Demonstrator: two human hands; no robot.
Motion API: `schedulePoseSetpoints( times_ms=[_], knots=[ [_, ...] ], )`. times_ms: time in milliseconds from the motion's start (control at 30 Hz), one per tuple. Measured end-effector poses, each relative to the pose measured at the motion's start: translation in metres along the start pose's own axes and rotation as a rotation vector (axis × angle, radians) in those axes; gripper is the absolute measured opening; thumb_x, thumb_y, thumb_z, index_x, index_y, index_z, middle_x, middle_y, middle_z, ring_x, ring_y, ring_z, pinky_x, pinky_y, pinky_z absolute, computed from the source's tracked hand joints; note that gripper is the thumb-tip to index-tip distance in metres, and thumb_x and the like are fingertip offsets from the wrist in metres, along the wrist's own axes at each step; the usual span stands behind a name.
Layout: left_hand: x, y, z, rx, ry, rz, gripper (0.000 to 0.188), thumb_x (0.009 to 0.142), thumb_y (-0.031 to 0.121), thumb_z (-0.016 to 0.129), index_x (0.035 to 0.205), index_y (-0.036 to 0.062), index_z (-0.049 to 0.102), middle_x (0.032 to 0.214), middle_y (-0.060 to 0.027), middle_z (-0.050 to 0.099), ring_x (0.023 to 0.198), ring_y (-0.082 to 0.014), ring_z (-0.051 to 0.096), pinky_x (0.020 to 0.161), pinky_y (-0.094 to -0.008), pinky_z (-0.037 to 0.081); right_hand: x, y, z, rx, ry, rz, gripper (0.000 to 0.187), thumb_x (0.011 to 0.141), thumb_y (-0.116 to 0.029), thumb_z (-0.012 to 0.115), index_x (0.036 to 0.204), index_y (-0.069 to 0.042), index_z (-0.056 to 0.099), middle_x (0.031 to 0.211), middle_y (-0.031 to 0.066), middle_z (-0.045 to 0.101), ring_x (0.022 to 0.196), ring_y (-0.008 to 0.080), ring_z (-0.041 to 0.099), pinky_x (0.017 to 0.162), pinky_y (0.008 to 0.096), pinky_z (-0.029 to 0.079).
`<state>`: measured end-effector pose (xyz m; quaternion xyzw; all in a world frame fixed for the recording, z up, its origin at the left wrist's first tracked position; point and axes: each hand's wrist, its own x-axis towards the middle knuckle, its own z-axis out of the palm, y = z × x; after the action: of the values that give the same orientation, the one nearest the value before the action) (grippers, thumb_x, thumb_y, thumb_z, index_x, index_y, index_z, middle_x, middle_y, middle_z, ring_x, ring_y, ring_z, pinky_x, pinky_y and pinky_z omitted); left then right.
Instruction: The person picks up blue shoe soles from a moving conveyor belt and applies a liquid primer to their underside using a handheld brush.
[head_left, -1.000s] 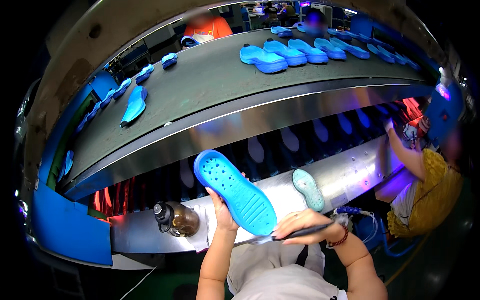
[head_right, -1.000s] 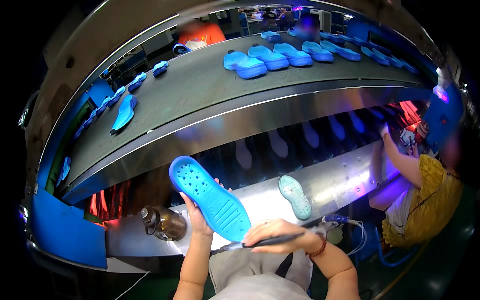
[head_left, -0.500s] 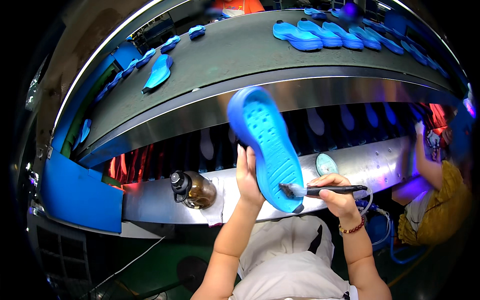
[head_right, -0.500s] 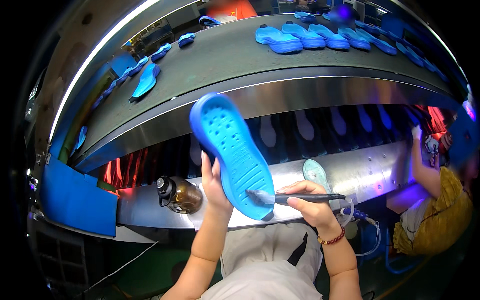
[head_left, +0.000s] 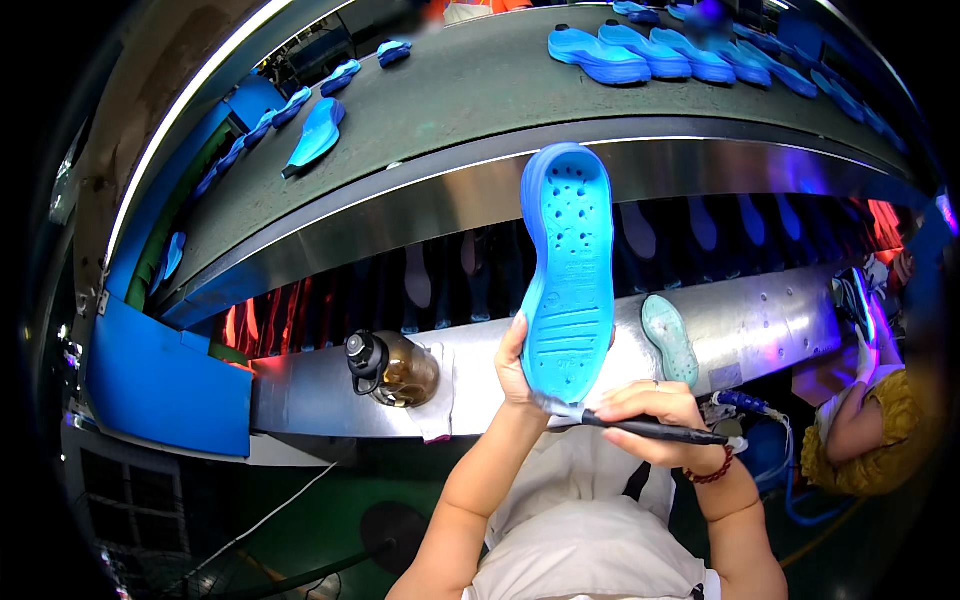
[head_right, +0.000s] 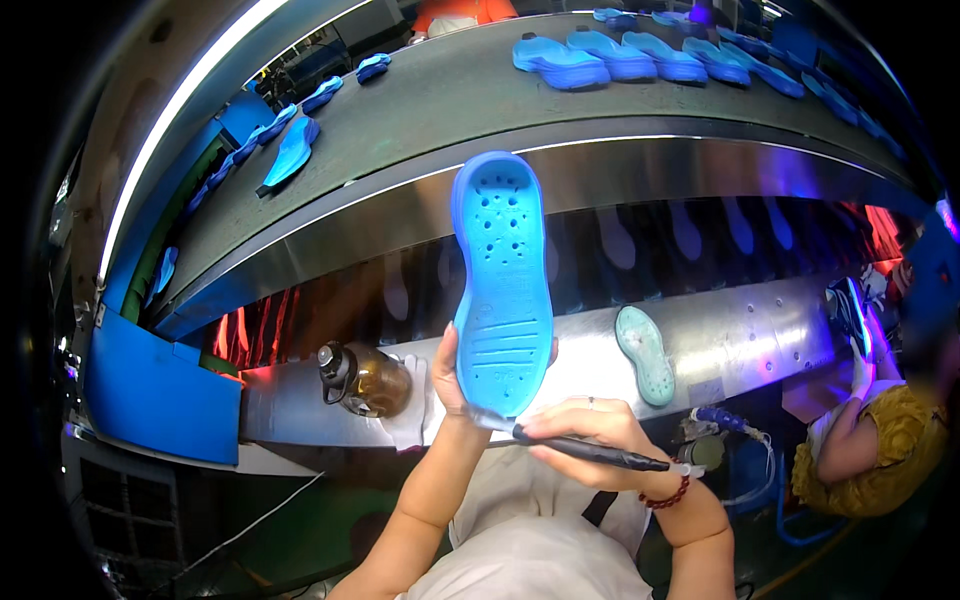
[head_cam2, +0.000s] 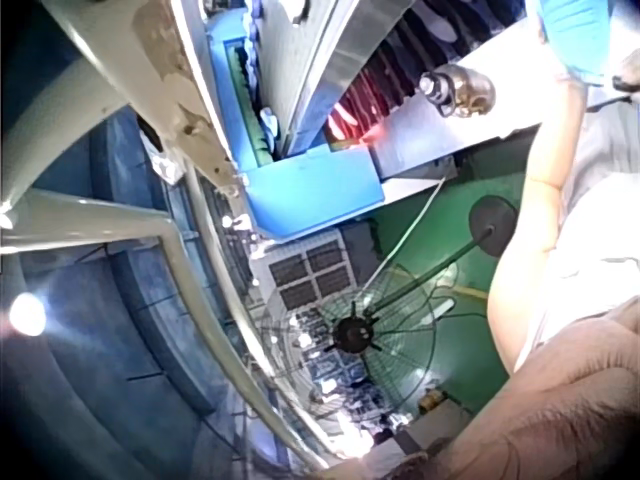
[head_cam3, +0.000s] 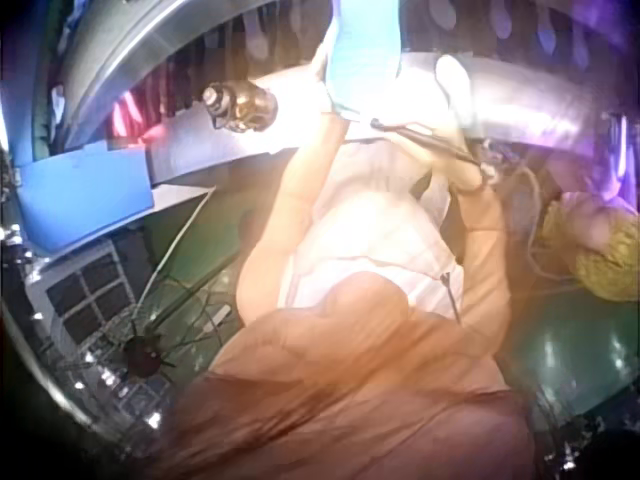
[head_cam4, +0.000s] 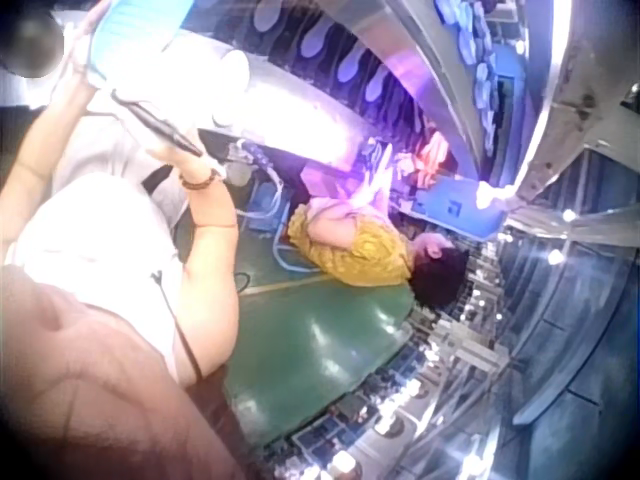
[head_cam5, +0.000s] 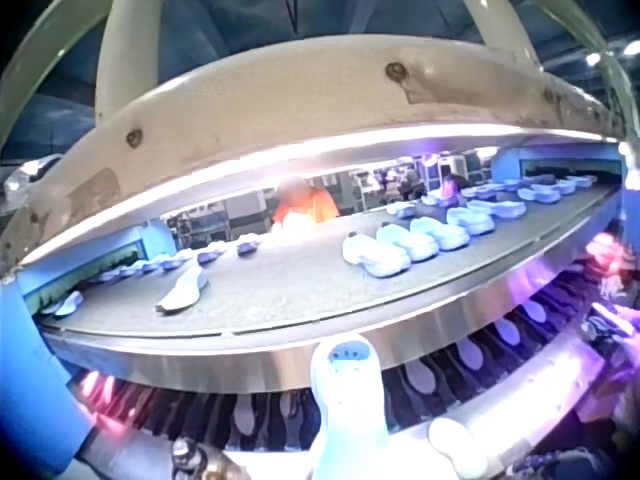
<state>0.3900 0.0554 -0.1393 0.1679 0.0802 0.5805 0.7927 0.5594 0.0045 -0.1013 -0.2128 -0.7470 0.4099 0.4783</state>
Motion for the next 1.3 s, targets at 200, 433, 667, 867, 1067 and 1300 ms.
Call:
schedulePoseSetpoints(
  times_ms=[200,433,667,867,1067,1300],
  knots=[
    [0.002,0.008,-0.001,0.061,-0.004,-0.017,0.061,0.082,0.036,0.049,0.128,-0.0012,0.036,0.12,-0.0212,0.049,0.107,-0.0346,0.052,0.093,-0.0489,0.04,0.008,0.018,-0.027,-0.1,-0.04,-0.028,0.019,0.067,0.002,0.068,0.085,0.001,0.063,0.085,0.0129,0.066,0.08,0.0229,0.065,0.073,0.03,0.051],
    [0.01,0.016,0.004,0.068,0.01,-0.172,0.064,0.083,0.043,0.045,0.129,-0.0009,0.036,0.124,-0.0241,0.045,0.109,-0.0398,0.049,0.094,-0.0522,0.037,0.011,0.002,-0.021,-0.137,-0.177,-0.096,0.017,0.067,-0.001,0.069,0.083,-0.001,0.062,0.083,0.0114,0.065,0.08,0.025,0.064,0.073,0.0315,0.051],
    [0.01,0.025,0.014,0.263,0.031,-0.548,0.052,0.086,0.033,0.045,0.123,-0.0033,0.043,0.118,-0.0223,0.05,0.104,-0.0316,0.054,0.09,-0.041,0.044,0.006,0.009,-0.046,-0.157,-0.269,0.039,0.019,0.069,-0.005,0.071,0.087,-0.004,0.065,0.091,0.0108,0.066,0.083,0.0234,0.065,0.075,0.0313,0.05],
    [0.0,0.022,0.019,0.45,0.124,-0.747,0.051,0.084,0.031,0.053,0.122,-0.0022,0.045,0.111,-0.0183,0.055,0.096,-0.0247,0.057,0.084,-0.0349,0.047,0.013,-0.004,-0.062,-0.187,-0.572,0.003,0.018,0.073,-0.005,0.066,0.09,-0.008,0.065,0.094,0.0077,0.065,0.091,0.0214,0.062,0.077,0.0297,0.049],
    [-0.002,0.022,0.012,0.655,0.089,-0.798,0.057,0.084,0.034,0.054,0.124,-0.0047,0.042,0.117,-0.019,0.051,0.1,-0.0247,0.055,0.083,-0.0345,0.047,0.007,0.003,-0.07,-0.369,-0.737,0.076,0.013,0.078,-0.01,0.061,0.09,-0.005,0.062,0.092,0.01,0.064,0.083,0.0253,0.062,0.07,0.0311,0.049],
    [-0.005,0.026,0.008,0.679,0.124,-0.763,0.057,0.084,0.035,0.054,0.124,-0.0032,0.042,0.118,-0.0174,0.051,0.102,-0.0234,0.055,0.085,-0.0333,0.046,0.009,0.009,-0.083,-0.343,-0.663,0.153,0.016,0.077,-0.01,0.062,0.093,-0.007,0.062,0.094,0.0098,0.064,0.088,0.0272,0.06,0.075,0.0339,0.048]
  ],
)
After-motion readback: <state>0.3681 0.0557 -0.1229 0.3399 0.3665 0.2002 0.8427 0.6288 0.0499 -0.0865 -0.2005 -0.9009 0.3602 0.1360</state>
